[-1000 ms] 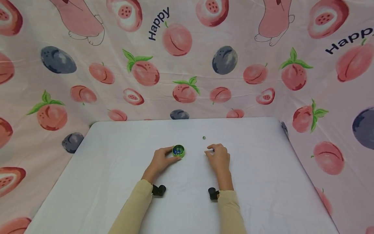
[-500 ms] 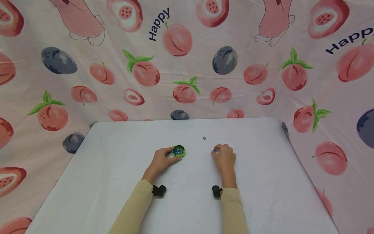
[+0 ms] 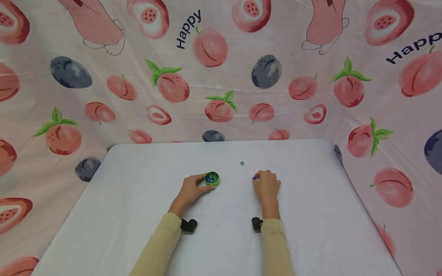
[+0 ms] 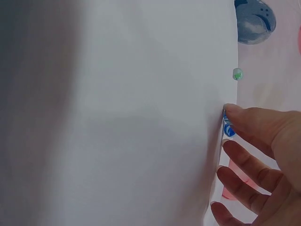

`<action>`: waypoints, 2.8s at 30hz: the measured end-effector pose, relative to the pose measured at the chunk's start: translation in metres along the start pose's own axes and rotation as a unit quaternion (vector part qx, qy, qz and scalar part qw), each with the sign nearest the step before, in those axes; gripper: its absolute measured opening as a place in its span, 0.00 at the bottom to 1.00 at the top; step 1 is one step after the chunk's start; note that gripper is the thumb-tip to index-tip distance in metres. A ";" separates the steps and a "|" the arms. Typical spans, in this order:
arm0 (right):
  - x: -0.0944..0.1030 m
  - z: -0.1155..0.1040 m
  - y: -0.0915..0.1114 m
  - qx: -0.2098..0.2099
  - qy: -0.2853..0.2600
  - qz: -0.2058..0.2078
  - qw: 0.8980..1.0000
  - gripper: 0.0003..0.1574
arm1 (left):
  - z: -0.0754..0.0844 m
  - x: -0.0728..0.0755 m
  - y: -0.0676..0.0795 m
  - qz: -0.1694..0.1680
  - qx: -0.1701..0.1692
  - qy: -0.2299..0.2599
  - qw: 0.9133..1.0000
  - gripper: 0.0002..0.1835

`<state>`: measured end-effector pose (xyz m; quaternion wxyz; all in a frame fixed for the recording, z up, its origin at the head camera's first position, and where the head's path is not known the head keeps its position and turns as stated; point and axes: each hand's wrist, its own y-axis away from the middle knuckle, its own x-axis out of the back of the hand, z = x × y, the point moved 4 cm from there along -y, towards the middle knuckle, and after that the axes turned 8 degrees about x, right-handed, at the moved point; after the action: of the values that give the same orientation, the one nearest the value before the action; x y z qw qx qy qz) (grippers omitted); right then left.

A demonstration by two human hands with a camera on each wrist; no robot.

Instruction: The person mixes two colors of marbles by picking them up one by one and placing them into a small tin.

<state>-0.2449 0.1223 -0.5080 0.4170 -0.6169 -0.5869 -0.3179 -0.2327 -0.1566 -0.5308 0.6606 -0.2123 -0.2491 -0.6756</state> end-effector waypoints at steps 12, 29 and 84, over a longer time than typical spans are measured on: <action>0.005 -0.003 0.005 0.001 -0.042 0.014 0.999 0.14 | -0.001 -0.001 -0.001 0.002 -0.004 0.002 1.000 0.36; 0.003 -0.019 0.014 0.043 -0.125 0.057 0.990 0.14 | -0.001 0.000 -0.001 -0.001 0.003 0.004 1.000 0.38; -0.030 -0.100 0.009 0.132 -0.131 0.026 0.982 0.12 | 0.000 -0.002 -0.004 0.006 -0.023 -0.011 1.000 0.35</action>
<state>-0.2299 0.0199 -0.4909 0.4224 -0.6077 -0.6573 -0.1426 -0.2363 -0.1555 -0.5325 0.6569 -0.2369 -0.2394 -0.6746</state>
